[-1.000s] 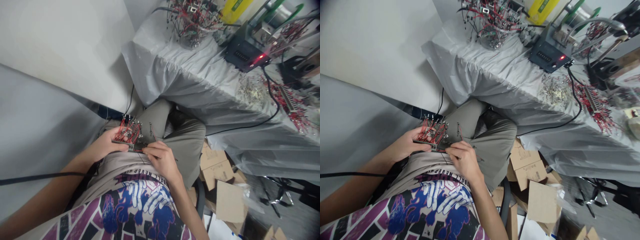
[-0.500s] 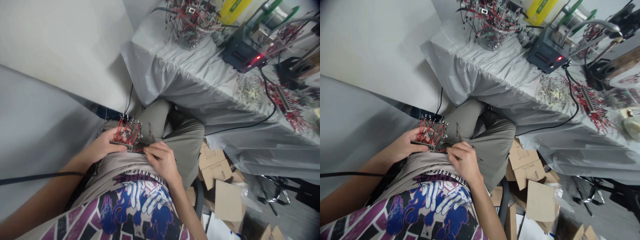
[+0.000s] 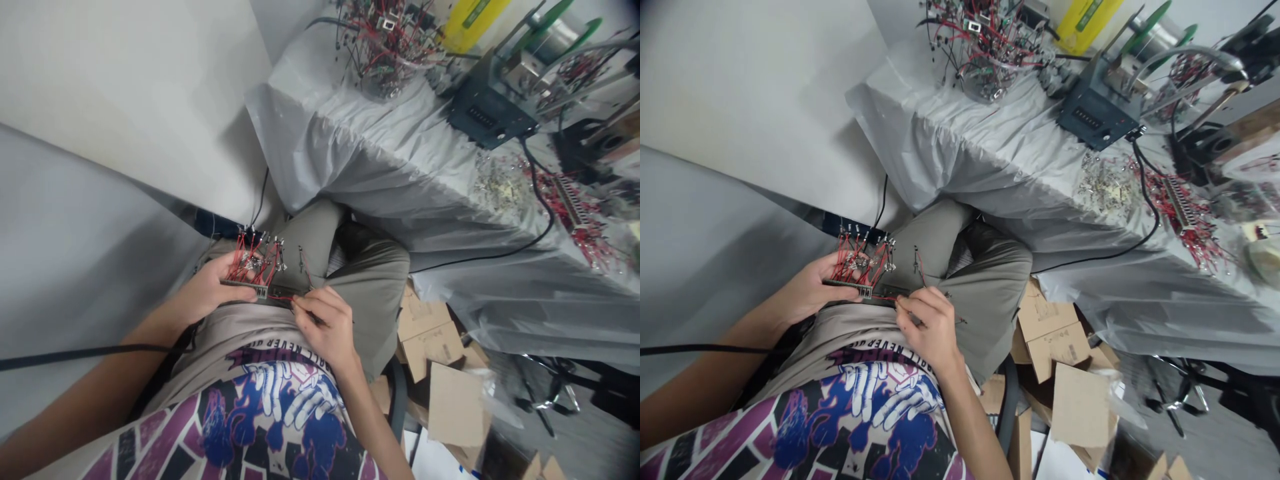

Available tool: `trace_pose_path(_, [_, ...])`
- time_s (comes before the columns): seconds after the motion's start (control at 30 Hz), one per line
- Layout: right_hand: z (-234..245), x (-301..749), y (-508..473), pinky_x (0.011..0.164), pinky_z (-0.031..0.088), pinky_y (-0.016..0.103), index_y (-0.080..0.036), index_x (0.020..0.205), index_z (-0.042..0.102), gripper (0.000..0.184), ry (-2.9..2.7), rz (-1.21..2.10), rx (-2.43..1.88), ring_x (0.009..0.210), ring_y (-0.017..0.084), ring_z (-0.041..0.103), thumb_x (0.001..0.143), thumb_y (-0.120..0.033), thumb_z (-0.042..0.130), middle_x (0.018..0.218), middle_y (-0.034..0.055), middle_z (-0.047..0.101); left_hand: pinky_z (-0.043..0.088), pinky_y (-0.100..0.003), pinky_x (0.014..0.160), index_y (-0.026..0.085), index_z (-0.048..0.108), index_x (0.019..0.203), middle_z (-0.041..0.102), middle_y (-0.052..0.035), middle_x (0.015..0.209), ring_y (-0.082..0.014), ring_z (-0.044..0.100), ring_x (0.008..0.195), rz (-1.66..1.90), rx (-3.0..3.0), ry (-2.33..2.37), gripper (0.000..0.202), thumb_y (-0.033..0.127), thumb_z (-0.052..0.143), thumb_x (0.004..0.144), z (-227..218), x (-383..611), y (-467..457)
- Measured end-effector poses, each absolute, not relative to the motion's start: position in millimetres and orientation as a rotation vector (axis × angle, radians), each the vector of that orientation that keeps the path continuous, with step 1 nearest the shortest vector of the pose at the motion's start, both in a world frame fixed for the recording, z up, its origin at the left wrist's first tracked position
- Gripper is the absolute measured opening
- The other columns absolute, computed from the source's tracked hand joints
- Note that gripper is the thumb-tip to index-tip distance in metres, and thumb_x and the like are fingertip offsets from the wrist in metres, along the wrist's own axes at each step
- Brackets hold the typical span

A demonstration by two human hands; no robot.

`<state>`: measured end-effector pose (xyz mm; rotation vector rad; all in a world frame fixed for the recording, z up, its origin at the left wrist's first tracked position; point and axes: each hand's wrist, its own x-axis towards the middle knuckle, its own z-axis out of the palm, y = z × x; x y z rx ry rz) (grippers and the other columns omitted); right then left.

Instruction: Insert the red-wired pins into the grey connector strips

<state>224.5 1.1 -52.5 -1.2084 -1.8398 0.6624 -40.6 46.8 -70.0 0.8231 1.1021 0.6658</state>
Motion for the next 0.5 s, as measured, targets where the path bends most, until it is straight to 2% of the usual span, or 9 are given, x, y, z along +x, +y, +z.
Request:
trace_pose_path(0.1, [-55.2,225.0,1.2,0.075,0.056,0.035,-0.021,0.103,0.083,0.017,-1.885,0.687,-1.141,0.079,0.018,0.070,0.104,-0.018,0.066,0.091,0.0063,0.080,0.064,-0.031,0.084,0.026,0.068,0.132,0.071,-0.0026,0.110,-0.0201,0.072,0.095,0.659,0.836,1.135,0.067,0.025,0.099,0.073,-71.3,-40.4,45.8])
trace_pose_path(0.3, [-53.6,227.8,1.1,0.075,0.055,0.034,-0.020,0.104,0.083,0.016,-1.861,0.714,-1.110,0.080,0.016,0.069,0.103,-0.014,0.069,0.094,0.0049,0.081,0.064,-0.030,0.083,0.027,0.067,0.131,0.068,-0.0002,0.107,-0.0158,0.071,0.087,0.664,0.766,1.086,0.066,0.024,0.100,0.073,-69.5,-40.5,46.2])
trace_pose_path(0.5, [-59.0,236.6,1.8,0.080,0.055,0.035,-0.022,0.115,0.084,0.021,-1.876,0.784,-1.065,0.087,0.018,0.069,0.103,-0.014,0.069,0.101,0.0057,0.081,0.063,-0.027,0.083,0.027,0.068,0.131,0.067,0.0007,0.107,-0.0152,0.071,0.090,0.668,0.760,1.054,0.065,0.024,0.101,0.075,-72.9,-43.3,45.9])
